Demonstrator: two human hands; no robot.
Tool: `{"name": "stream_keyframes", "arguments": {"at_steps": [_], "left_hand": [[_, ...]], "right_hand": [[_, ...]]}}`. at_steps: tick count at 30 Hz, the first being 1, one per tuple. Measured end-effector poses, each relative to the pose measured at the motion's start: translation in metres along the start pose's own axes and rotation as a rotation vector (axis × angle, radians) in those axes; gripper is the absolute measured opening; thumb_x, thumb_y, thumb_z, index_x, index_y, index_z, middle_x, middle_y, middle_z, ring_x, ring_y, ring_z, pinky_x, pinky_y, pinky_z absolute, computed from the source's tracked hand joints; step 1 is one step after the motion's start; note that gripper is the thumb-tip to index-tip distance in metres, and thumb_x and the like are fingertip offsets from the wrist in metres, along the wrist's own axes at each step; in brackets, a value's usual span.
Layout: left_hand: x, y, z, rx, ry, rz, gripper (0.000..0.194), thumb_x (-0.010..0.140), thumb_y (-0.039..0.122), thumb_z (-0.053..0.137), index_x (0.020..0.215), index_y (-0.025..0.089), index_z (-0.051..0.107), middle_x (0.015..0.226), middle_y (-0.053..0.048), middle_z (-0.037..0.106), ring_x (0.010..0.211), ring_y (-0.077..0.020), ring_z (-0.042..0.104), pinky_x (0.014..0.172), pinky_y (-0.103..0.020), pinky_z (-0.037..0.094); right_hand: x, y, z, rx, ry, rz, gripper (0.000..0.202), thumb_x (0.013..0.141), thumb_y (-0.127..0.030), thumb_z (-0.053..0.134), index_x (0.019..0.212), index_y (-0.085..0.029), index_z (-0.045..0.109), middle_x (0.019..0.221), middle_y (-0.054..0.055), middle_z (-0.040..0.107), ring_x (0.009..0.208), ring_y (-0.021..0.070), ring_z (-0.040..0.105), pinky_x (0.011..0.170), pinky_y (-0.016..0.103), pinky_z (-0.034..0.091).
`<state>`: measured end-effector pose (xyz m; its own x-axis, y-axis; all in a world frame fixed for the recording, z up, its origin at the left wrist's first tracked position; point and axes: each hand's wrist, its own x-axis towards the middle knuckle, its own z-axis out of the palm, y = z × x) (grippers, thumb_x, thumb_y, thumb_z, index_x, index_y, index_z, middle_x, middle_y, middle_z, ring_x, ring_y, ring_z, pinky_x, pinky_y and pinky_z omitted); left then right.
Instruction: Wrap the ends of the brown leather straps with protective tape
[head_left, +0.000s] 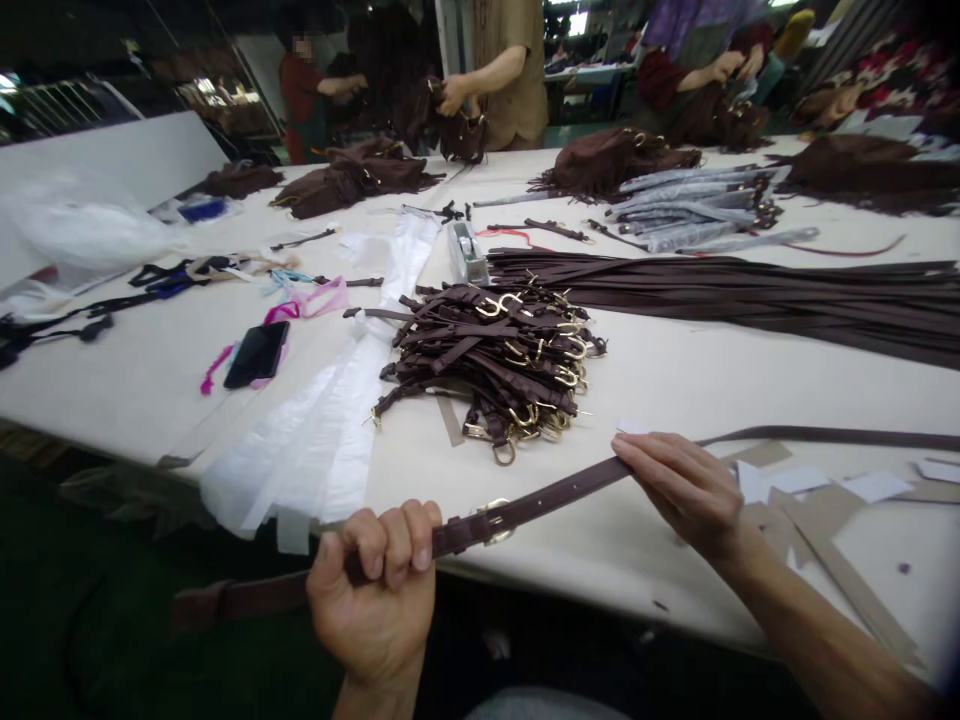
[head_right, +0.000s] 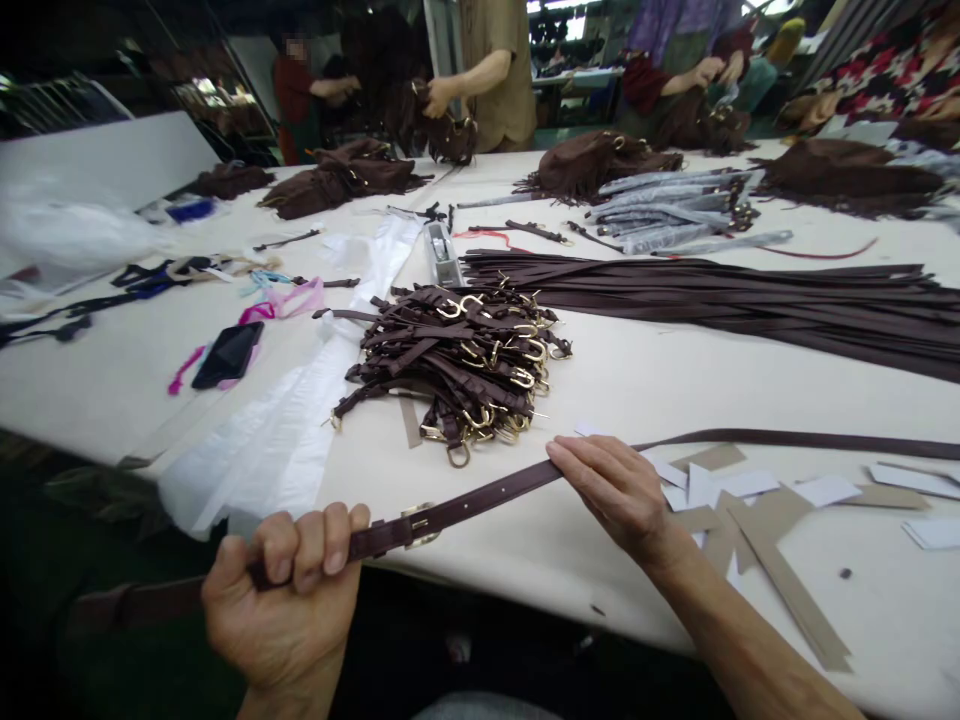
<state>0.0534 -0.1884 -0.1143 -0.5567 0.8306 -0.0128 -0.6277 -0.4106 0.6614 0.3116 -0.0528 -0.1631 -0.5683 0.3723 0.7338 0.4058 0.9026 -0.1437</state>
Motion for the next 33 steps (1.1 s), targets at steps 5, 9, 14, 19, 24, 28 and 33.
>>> {"name": "stream_keyframes", "arguments": {"at_steps": [5,9,14,19,24,28,33], "left_hand": [[0.001,-0.001,0.001,0.051,-0.012,-0.016,0.045,0.079,0.047,0.044,0.050,0.017,0.027,0.039,0.003,0.026,0.046,-0.0130,0.037,0.059,-0.029,0.037],[0.003,-0.002,0.001,0.069,-0.002,-0.038,0.046,0.077,0.051,0.045,0.051,0.017,0.029,0.039,0.003,0.028,0.047,-0.0132,0.037,0.058,-0.029,0.038],[0.004,-0.004,-0.006,0.080,0.007,-0.064,0.045,0.076,0.053,0.046,0.051,0.017,0.034,0.040,0.003,0.032,0.048,-0.0132,0.040,0.062,-0.030,0.040],[0.004,-0.002,-0.010,0.064,0.020,-0.083,0.044,0.073,0.055,0.050,0.052,0.017,0.042,0.041,0.003,0.037,0.050,-0.0127,0.044,0.060,-0.029,0.045],[0.010,-0.007,-0.017,0.067,0.276,-0.111,0.026,0.069,0.040,0.062,0.073,0.015,0.060,0.069,-0.001,0.062,0.078,-0.0194,0.063,0.068,-0.029,0.054],[0.013,-0.017,-0.024,0.145,0.496,-0.256,0.019,0.084,0.024,0.049,0.085,0.011,0.063,0.086,-0.010,0.069,0.087,-0.0230,0.066,0.062,-0.024,0.057],[0.015,-0.024,-0.036,0.186,0.564,-0.303,0.024,0.090,0.023,0.041,0.085,0.010,0.061,0.080,-0.009,0.070,0.074,-0.0214,0.069,0.049,-0.021,0.056]], "right_hand": [[-0.006,0.007,0.002,-0.001,0.030,0.024,0.061,0.073,0.001,0.063,0.128,-0.022,0.050,0.100,0.011,0.065,0.090,0.0222,0.060,0.076,0.037,0.053],[-0.008,0.011,0.005,0.015,0.051,0.027,0.057,0.075,-0.001,0.062,0.126,-0.021,0.051,0.092,0.010,0.066,0.085,0.0217,0.061,0.072,0.036,0.053],[-0.012,0.015,0.006,0.062,0.003,0.016,0.053,0.077,-0.002,0.059,0.126,-0.019,0.050,0.092,0.012,0.065,0.086,0.0217,0.059,0.071,0.036,0.052],[-0.016,0.018,0.007,0.106,-0.043,0.033,0.042,0.080,-0.006,0.057,0.120,-0.018,0.054,0.092,0.011,0.065,0.083,0.0195,0.060,0.069,0.033,0.051],[-0.015,0.032,0.006,0.176,-0.234,0.191,0.015,0.085,-0.025,0.056,0.091,-0.016,0.066,0.068,0.004,0.067,0.058,0.0129,0.061,0.056,0.022,0.047],[-0.012,0.046,0.005,0.316,-0.513,0.418,0.031,0.088,-0.036,0.046,0.077,-0.016,0.068,0.062,0.001,0.065,0.054,0.0124,0.058,0.052,0.022,0.044],[-0.004,0.052,0.009,0.350,-0.703,0.500,0.042,0.088,-0.044,0.040,0.071,-0.015,0.066,0.054,-0.001,0.054,0.049,0.0108,0.047,0.048,0.023,0.038]]}}
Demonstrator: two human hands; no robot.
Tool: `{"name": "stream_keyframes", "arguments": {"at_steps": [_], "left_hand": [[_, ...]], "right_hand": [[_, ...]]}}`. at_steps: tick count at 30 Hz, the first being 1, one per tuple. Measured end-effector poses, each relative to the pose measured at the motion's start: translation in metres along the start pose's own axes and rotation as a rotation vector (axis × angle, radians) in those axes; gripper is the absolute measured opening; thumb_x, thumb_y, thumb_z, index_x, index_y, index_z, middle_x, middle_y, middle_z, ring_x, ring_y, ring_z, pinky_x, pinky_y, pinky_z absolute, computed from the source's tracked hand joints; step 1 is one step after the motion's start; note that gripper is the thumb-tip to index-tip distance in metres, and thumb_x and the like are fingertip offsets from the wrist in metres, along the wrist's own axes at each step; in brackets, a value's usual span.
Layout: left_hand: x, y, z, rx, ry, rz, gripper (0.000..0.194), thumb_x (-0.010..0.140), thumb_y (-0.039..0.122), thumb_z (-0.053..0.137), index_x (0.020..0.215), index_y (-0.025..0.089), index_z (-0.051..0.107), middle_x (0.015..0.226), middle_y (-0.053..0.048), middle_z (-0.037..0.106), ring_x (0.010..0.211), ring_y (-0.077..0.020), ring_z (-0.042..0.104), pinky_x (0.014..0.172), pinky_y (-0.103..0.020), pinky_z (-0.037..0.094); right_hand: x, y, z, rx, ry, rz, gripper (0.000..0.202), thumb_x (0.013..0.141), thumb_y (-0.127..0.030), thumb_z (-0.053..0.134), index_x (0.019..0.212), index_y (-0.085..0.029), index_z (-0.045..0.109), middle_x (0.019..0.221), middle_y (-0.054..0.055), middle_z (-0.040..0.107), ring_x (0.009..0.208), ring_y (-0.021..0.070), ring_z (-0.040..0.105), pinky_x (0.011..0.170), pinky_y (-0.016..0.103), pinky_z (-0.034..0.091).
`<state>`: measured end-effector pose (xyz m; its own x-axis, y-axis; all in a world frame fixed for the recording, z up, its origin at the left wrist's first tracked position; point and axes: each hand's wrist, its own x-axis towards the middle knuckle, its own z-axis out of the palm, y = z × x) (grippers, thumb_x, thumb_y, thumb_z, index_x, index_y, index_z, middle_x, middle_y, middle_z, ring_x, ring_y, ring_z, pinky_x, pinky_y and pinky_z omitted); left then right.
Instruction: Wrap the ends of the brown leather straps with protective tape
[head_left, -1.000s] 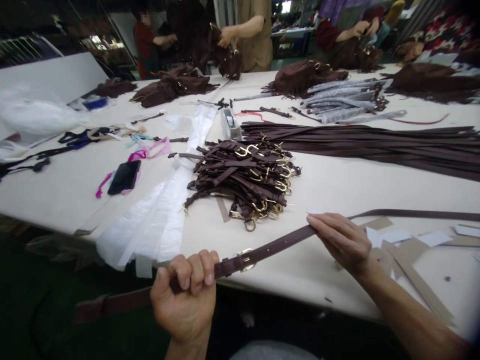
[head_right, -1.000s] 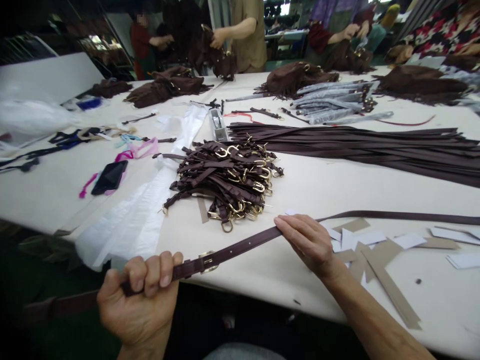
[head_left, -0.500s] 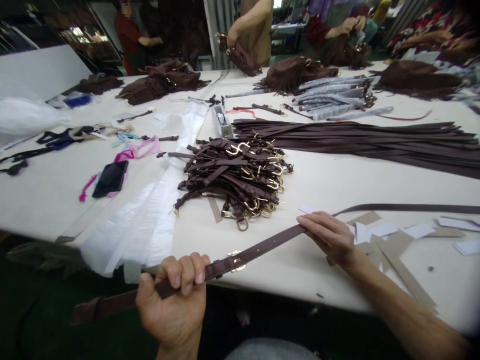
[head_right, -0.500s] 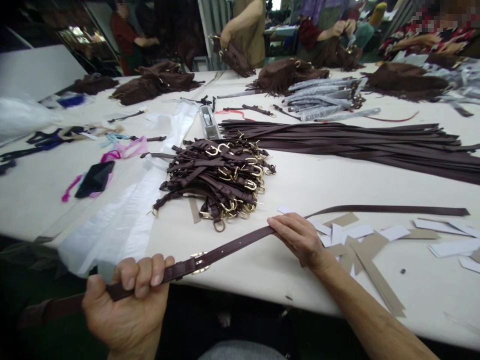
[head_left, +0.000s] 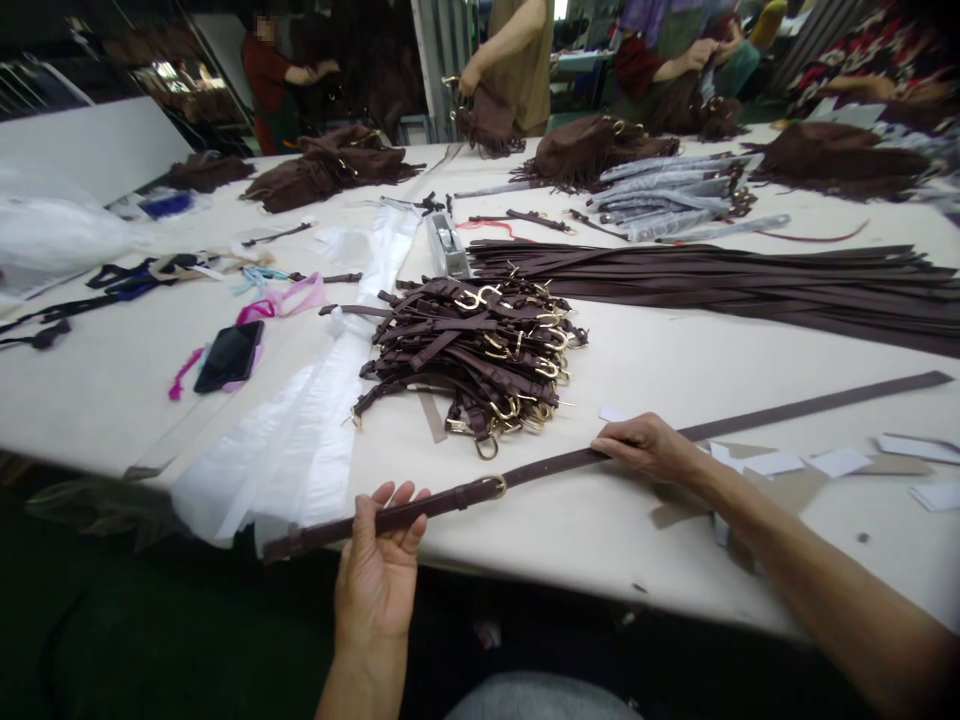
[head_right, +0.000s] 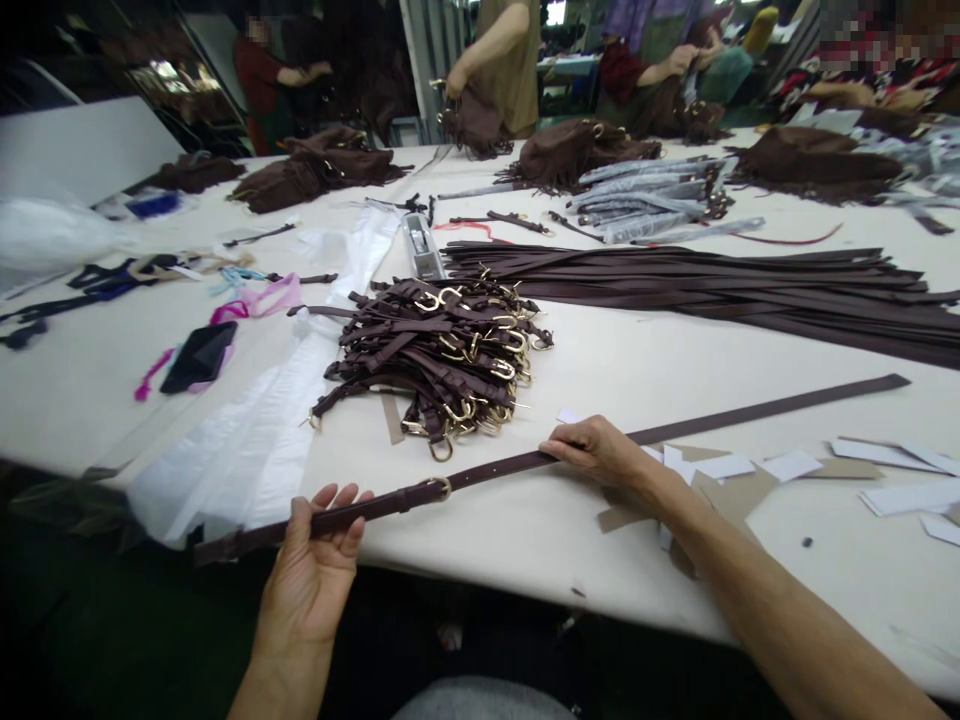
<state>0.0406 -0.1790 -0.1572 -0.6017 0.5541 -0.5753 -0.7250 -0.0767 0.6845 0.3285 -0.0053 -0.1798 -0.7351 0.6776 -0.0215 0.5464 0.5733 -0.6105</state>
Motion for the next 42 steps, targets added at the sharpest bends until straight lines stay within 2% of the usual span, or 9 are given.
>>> {"name": "stream_keyframes", "arguments": {"at_steps": [6,10,13,17,21,27,32,35,42], "left_hand": [[-0.001,-0.010,-0.002,-0.021,-0.067,0.006,0.013,0.083,0.008,0.049,0.090,0.009,0.060,0.088,-0.011,0.069,0.085,-0.0204,0.067,0.068,-0.026,0.058],[-0.007,-0.029,0.005,0.006,-0.142,-0.041,0.022,0.076,0.004,0.057,0.097,0.009,0.059,0.093,-0.011,0.068,0.081,-0.0152,0.066,0.071,-0.024,0.057],[-0.008,-0.040,0.011,0.009,-0.175,-0.065,0.024,0.077,0.016,0.062,0.100,0.010,0.058,0.097,-0.012,0.066,0.076,-0.0148,0.065,0.066,-0.025,0.056],[-0.014,-0.050,0.014,0.020,-0.198,-0.041,0.031,0.076,0.026,0.064,0.103,0.012,0.058,0.104,-0.012,0.064,0.082,-0.0176,0.064,0.067,-0.027,0.053],[-0.020,-0.052,0.011,0.080,-0.275,0.067,0.033,0.079,0.039,0.058,0.098,0.012,0.063,0.099,-0.012,0.066,0.087,-0.0211,0.063,0.072,-0.030,0.050],[0.008,0.016,-0.017,0.804,-0.352,0.420,0.027,0.080,0.038,0.056,0.097,0.019,0.067,0.084,-0.007,0.067,0.081,-0.0208,0.061,0.073,-0.030,0.047],[0.068,0.088,-0.042,1.300,0.147,0.980,0.046,0.072,0.037,0.065,0.112,0.018,0.054,0.107,-0.011,0.057,0.093,-0.0229,0.055,0.084,-0.037,0.043],[0.107,0.104,-0.044,1.415,0.204,1.013,0.045,0.069,0.034,0.068,0.108,0.017,0.054,0.109,-0.012,0.054,0.105,-0.0263,0.048,0.090,-0.039,0.039],[0.149,0.117,-0.034,1.399,0.106,0.891,0.012,0.077,0.028,0.056,0.070,0.018,0.058,0.069,-0.001,0.055,0.068,-0.0156,0.052,0.071,-0.029,0.041]], "right_hand": [[-0.007,0.019,-0.012,-0.160,-0.009,-0.053,0.039,0.090,-0.042,0.040,0.074,-0.017,0.065,0.055,0.000,0.056,0.049,0.0109,0.050,0.048,0.024,0.038],[-0.007,0.021,-0.019,-0.362,0.246,-0.228,0.024,0.086,-0.037,0.051,0.084,-0.019,0.067,0.080,0.008,0.067,0.068,0.0194,0.060,0.063,0.032,0.045],[0.005,-0.022,-0.002,-0.297,0.434,-0.324,0.017,0.085,-0.027,0.053,0.099,-0.021,0.062,0.094,0.009,0.065,0.082,0.0214,0.061,0.075,0.034,0.049],[0.028,-0.103,0.046,-0.102,0.312,-0.464,0.027,0.088,-0.022,0.048,0.115,-0.020,0.053,0.108,0.010,0.061,0.098,0.0204,0.059,0.083,0.032,0.052],[0.052,-0.135,0.086,-0.195,0.261,-0.573,0.031,0.088,-0.020,0.046,0.119,-0.017,0.052,0.109,0.012,0.062,0.092,0.0222,0.061,0.073,0.034,0.054],[0.066,-0.117,0.091,-0.128,0.315,-0.579,0.020,0.087,-0.022,0.050,0.106,-0.016,0.054,0.088,0.009,0.064,0.078,0.0212,0.060,0.069,0.035,0.049],[0.072,-0.119,0.090,0.057,0.242,-0.490,0.010,0.089,-0.022,0.045,0.096,-0.020,0.052,0.077,0.003,0.061,0.066,0.0155,0.059,0.058,0.026,0.048],[0.074,-0.123,0.095,0.122,0.150,-0.456,0.011,0.089,-0.022,0.044,0.095,-0.021,0.053,0.075,0.001,0.062,0.063,0.0140,0.060,0.055,0.023,0.047],[0.082,-0.120,0.092,0.190,0.032,-0.346,0.012,0.088,-0.028,0.048,0.090,-0.023,0.059,0.076,-0.001,0.067,0.066,0.0141,0.063,0.058,0.023,0.050]]}}
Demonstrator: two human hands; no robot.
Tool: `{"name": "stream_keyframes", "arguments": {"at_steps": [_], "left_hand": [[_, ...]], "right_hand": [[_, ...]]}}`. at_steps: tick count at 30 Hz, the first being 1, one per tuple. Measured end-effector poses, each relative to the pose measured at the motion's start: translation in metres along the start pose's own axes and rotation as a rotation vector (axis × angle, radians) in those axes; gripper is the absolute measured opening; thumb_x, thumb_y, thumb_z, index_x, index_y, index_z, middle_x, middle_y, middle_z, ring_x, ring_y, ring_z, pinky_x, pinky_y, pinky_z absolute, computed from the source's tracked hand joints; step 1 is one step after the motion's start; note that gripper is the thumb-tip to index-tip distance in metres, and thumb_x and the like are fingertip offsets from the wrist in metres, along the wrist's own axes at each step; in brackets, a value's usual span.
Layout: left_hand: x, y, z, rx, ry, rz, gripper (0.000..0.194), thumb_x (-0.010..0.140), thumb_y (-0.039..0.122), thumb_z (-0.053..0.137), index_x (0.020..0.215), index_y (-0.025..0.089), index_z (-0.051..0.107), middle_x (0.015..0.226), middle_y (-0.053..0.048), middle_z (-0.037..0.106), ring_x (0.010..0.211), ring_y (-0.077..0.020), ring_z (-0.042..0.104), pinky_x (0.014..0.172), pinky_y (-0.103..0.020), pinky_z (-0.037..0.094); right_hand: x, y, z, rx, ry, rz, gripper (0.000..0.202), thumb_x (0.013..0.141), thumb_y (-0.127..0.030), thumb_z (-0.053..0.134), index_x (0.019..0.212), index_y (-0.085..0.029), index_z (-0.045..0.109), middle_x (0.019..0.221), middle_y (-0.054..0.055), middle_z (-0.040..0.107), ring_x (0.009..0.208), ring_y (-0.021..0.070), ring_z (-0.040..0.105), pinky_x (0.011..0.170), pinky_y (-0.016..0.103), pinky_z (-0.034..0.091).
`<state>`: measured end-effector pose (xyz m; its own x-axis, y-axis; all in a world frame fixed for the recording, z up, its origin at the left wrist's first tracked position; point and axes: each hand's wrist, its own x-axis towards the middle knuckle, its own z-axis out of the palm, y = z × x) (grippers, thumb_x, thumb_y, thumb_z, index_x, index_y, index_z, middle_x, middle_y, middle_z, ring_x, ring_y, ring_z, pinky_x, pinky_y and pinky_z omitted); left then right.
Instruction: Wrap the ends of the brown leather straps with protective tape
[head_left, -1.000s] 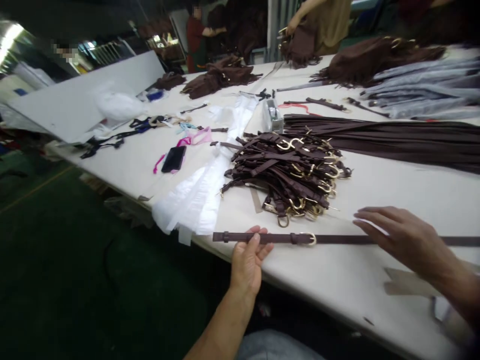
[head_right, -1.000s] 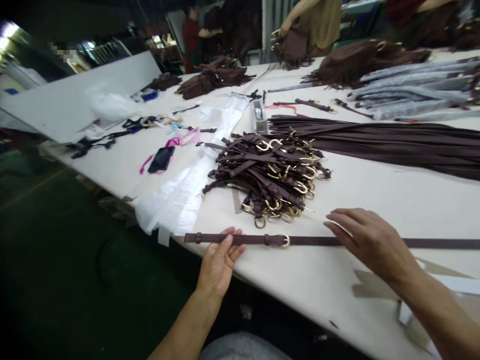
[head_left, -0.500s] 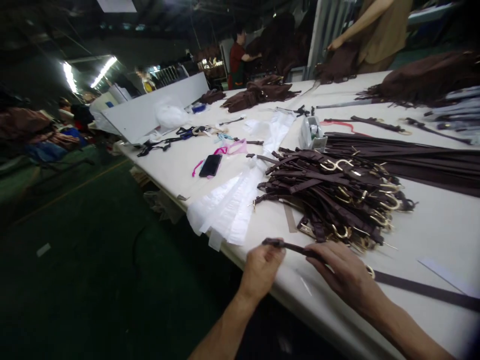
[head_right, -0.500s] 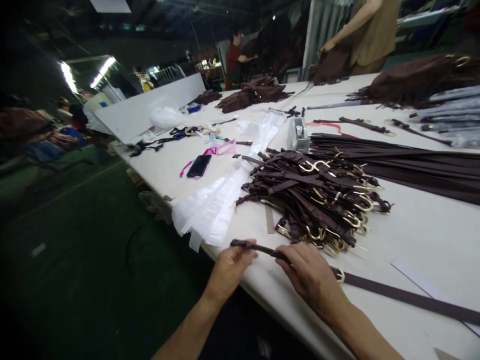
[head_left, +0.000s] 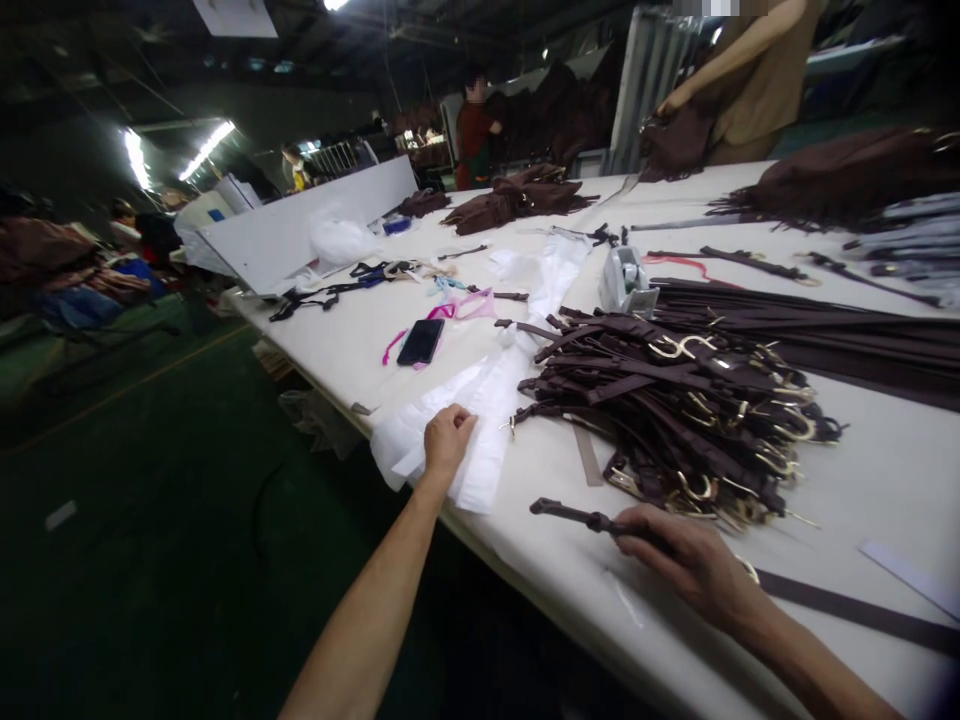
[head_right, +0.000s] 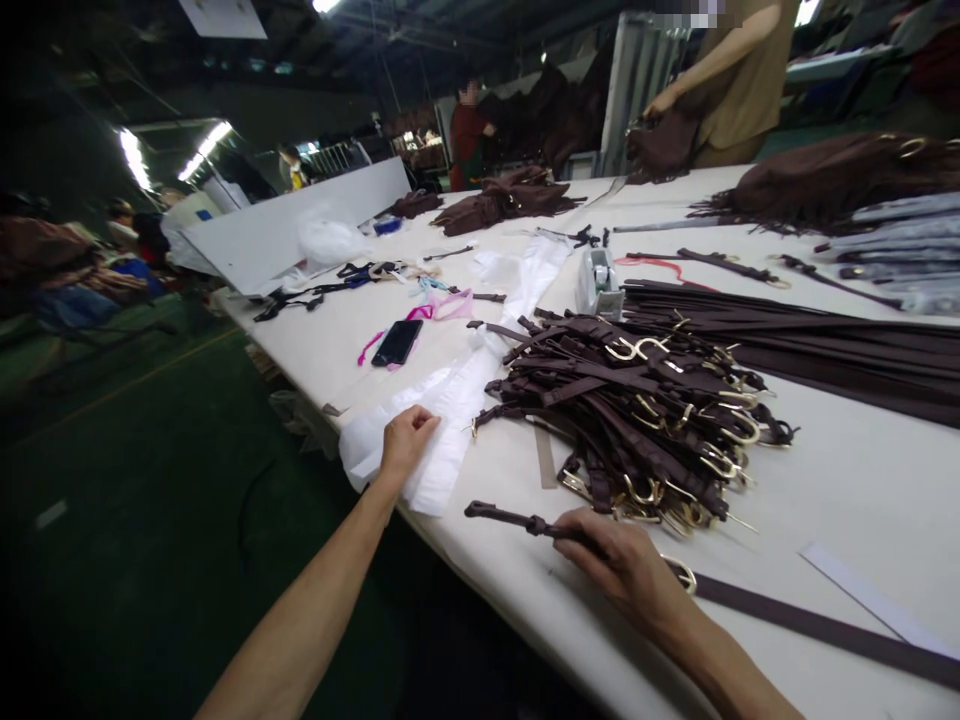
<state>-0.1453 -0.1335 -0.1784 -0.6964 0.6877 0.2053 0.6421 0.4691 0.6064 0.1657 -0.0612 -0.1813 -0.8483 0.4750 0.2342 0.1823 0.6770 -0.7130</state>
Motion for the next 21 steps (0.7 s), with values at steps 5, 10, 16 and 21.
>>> {"name": "stream_keyframes", "arguments": {"at_steps": [5,10,16,21], "left_hand": [[0.016,0.003,0.000,-0.078,-0.019,-0.018,0.016,0.063,0.027,0.069,0.071,0.017,0.058,0.075,-0.001,0.055,0.075,-0.0165,0.051,0.072,-0.027,0.038],[0.031,0.012,-0.017,-0.266,-0.087,-0.080,0.027,0.068,0.028,0.062,0.048,0.017,0.049,0.047,0.005,0.042,0.055,-0.0110,0.043,0.056,-0.024,0.032],[-0.015,0.051,-0.044,-0.641,-0.184,-0.179,0.026,0.072,0.040,0.060,0.067,0.015,0.052,0.056,0.004,0.053,0.051,-0.0088,0.050,0.052,-0.021,0.039],[-0.091,0.111,0.001,-1.337,-0.264,-0.376,0.022,0.074,0.030,0.063,0.087,0.017,0.051,0.075,-0.001,0.066,0.066,-0.0131,0.064,0.066,-0.026,0.050]], "right_hand": [[0.005,-0.002,-0.002,0.029,-0.032,0.053,0.014,0.088,-0.029,0.047,0.092,-0.022,0.058,0.074,-0.001,0.065,0.064,0.0144,0.061,0.055,0.023,0.047],[0.004,-0.003,-0.006,0.066,-0.058,0.116,0.016,0.089,-0.033,0.045,0.088,-0.021,0.055,0.068,-0.001,0.059,0.060,0.0135,0.056,0.055,0.024,0.045],[0.015,-0.007,-0.017,0.236,0.041,0.276,0.022,0.087,-0.039,0.046,0.081,-0.019,0.052,0.063,-0.002,0.049,0.055,0.0116,0.047,0.051,0.023,0.040],[0.034,-0.027,-0.013,0.551,-0.045,0.258,0.037,0.069,-0.039,0.068,0.098,-0.018,0.056,0.090,0.003,0.060,0.077,0.0162,0.054,0.064,0.024,0.043]]}}
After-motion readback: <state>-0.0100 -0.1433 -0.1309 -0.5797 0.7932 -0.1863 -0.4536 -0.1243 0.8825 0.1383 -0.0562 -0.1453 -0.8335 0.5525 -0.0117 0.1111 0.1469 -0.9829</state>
